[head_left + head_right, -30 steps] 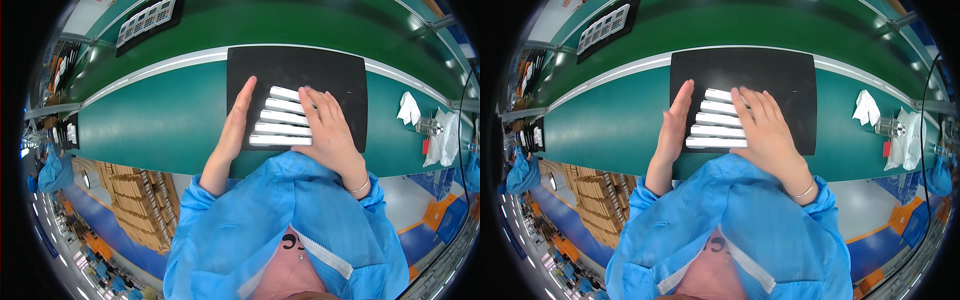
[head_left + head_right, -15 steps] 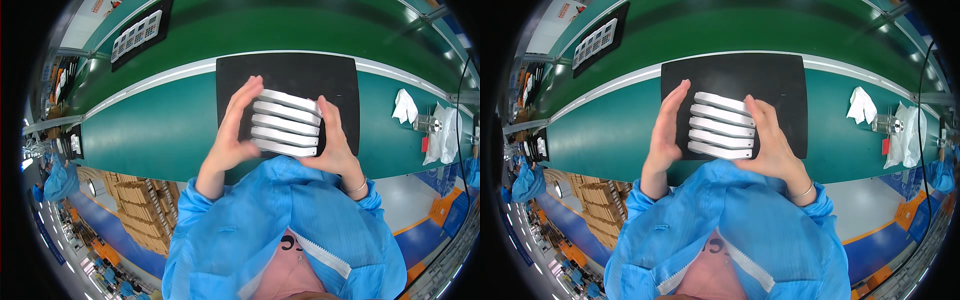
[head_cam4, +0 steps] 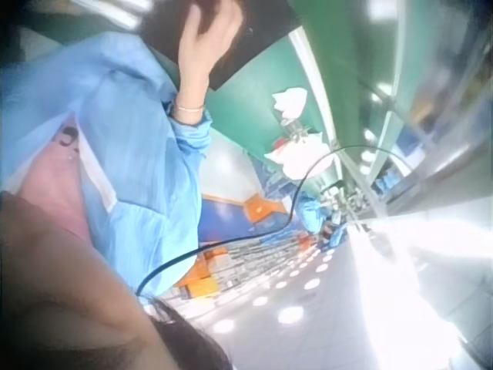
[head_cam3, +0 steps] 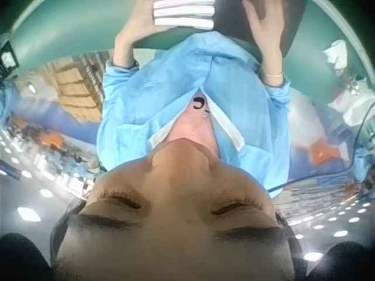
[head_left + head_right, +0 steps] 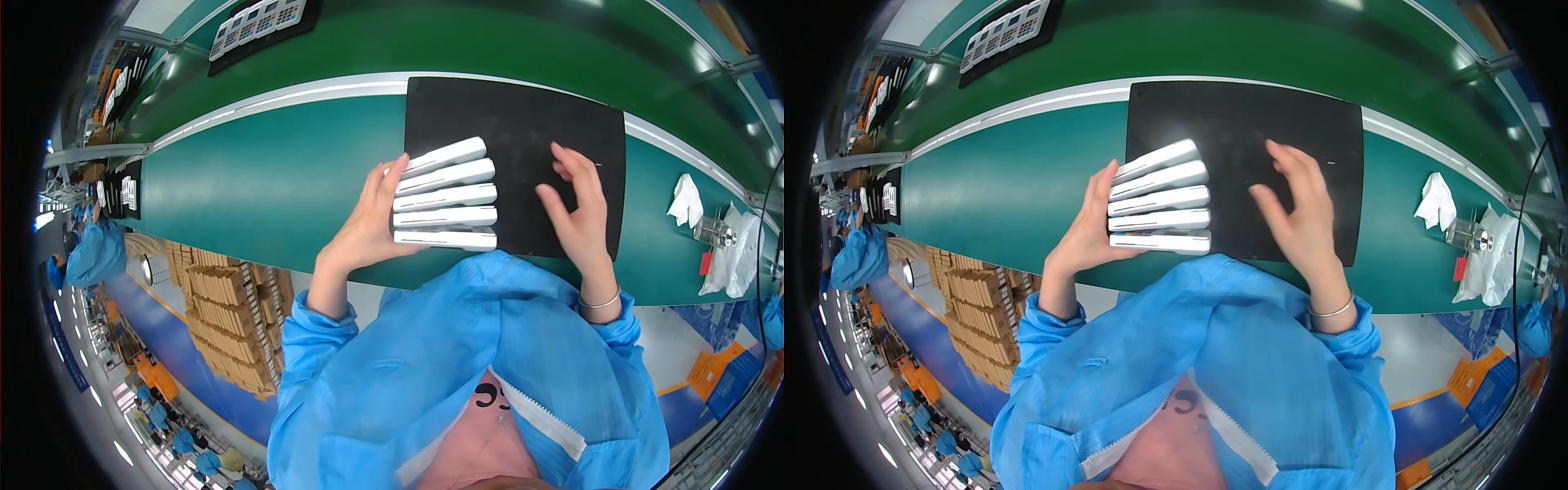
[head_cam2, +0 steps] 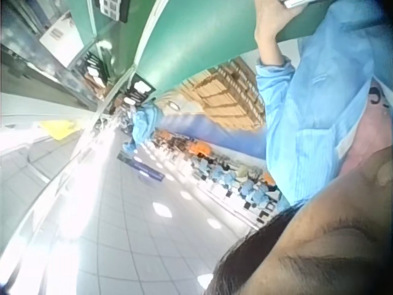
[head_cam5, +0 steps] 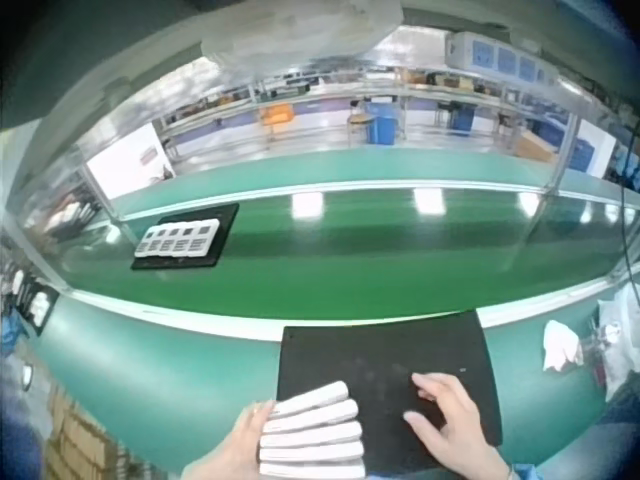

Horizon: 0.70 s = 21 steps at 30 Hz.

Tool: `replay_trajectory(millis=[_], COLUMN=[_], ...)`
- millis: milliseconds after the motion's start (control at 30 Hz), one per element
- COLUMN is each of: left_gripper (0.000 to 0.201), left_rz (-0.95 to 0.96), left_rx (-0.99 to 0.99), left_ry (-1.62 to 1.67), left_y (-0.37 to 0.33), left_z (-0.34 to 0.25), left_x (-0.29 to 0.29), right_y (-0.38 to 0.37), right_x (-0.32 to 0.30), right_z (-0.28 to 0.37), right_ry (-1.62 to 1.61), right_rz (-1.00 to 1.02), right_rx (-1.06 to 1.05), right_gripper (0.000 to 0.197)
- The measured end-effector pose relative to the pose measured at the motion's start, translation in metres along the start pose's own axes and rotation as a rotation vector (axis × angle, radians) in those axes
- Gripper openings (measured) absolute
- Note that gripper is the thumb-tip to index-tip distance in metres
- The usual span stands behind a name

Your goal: The person stacks payment terminals on a mat, flips them over, and arranges them in a row with their keypads facing up. The person then pushes the mat down the assembly line and repeats the process with another batch of payment terminals.

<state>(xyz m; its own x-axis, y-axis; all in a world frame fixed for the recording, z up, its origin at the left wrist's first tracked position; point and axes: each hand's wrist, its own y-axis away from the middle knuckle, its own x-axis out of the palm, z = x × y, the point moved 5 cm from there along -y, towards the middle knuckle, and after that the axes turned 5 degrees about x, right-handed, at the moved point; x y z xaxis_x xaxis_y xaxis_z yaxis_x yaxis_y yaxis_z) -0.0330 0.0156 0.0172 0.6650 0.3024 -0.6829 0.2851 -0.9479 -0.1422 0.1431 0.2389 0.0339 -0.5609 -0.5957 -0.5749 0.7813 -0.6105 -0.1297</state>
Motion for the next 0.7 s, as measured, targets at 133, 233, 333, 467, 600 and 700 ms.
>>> replay_trajectory(millis=[133, 233, 333, 467, 600, 700], left_gripper=[0.119, 0.118, 0.119, 0.13, 0.126, 0.108], left_rz=[-0.069, -0.128, -0.292, -0.397, -0.321, -0.27], left_rx=[-0.059, -0.058, -0.152, -0.204, -0.057, -0.018], left_ry=[-0.024, -0.081, -0.204, -0.058, -0.006, -0.038], left_y=[0.007, -0.002, -0.014, -0.024, -0.019, -0.015], left_z=[0.005, -0.005, -0.018, -0.038, -0.052, -0.043], left_x=[0.011, 0.018, 0.028, 0.06, 0.073, 0.075], right_y=[0.023, 0.034, 0.041, 0.052, 0.049, 0.045], right_x=[0.005, 0.012, 0.019, 0.038, 0.029, 0.017], right_z=[-0.02, -0.011, -0.001, 0.011, 0.001, -0.004], right_ry=[0.035, 0.108, 0.183, 0.148, 0.026, -0.186], right_rz=[-0.067, -0.083, -0.045, 0.034, 0.007, -0.038], right_rx=[0.053, -0.062, -0.195, -0.186, 0.074, 0.22], right_gripper=[0.029, 0.023, 0.032, 0.067, 0.069, 0.067])
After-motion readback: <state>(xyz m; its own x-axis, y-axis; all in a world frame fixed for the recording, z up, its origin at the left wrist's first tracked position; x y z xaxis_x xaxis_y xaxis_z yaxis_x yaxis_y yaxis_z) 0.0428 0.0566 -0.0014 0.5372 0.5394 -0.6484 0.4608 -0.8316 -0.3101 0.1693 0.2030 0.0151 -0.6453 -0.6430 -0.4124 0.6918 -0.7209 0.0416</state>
